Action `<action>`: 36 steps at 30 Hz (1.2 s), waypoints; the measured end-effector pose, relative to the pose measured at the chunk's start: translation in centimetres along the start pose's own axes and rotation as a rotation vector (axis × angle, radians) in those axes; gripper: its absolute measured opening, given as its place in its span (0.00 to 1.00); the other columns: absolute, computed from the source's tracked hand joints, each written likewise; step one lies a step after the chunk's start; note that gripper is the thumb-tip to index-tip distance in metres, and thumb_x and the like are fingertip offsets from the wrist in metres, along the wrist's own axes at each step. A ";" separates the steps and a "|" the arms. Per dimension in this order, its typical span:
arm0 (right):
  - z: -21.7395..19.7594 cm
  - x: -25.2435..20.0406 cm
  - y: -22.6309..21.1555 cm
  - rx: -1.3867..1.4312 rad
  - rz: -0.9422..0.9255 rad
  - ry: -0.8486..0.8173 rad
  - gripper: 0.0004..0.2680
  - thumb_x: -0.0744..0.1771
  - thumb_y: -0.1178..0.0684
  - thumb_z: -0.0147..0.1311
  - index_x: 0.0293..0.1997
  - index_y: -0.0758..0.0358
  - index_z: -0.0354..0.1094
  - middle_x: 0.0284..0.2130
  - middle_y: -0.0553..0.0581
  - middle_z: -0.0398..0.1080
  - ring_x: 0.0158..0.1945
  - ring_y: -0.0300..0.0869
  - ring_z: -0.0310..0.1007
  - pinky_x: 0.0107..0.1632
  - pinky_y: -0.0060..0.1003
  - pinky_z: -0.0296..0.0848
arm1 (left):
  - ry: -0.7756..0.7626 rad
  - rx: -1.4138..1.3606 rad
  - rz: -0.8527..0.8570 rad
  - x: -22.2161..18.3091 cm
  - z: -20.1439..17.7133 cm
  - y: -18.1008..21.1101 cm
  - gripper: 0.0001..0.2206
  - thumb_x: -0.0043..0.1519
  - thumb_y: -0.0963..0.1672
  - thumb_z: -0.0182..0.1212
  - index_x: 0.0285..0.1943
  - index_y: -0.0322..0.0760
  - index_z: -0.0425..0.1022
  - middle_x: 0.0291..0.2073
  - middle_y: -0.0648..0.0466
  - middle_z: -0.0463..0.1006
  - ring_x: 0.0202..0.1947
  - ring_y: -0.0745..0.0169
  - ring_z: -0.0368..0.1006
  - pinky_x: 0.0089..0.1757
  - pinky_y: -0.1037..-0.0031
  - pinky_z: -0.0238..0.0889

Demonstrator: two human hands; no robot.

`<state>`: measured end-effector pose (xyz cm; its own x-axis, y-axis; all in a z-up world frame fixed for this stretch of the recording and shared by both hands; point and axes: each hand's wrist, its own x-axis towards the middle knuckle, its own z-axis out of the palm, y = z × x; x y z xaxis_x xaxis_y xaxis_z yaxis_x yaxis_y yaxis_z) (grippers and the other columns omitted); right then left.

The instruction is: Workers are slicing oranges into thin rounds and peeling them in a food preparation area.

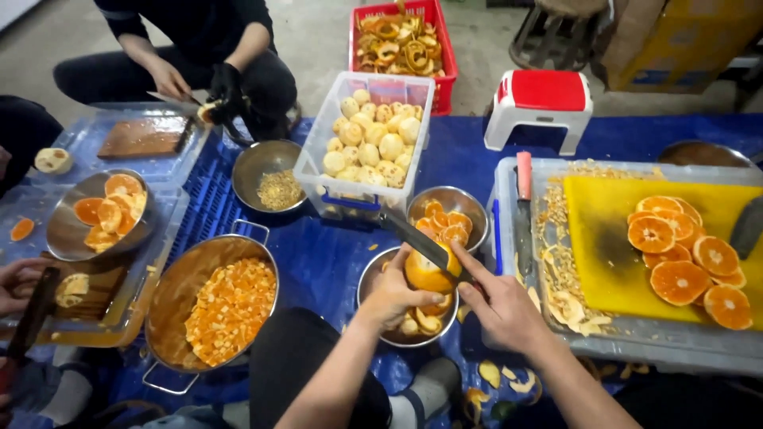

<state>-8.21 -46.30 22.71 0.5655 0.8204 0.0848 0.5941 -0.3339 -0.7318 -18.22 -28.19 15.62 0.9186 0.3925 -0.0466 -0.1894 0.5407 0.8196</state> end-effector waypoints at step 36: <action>-2.6 -1.3 1.2 -0.051 0.092 -0.126 0.24 0.66 0.40 0.45 0.74 0.39 0.57 0.18 0.59 0.77 0.29 0.58 0.80 0.39 0.48 0.76 | -0.218 0.317 0.065 0.6 -1.2 -0.1 0.45 0.29 0.38 0.85 0.63 0.40 0.76 0.50 0.54 0.78 0.54 0.63 0.71 0.57 0.68 0.67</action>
<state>-6.77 -48.92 23.49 0.5445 0.8359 -0.0689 0.5730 -0.4308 -0.6972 -18.07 -27.10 14.82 0.9669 0.2322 0.1058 -0.1644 0.2497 0.9543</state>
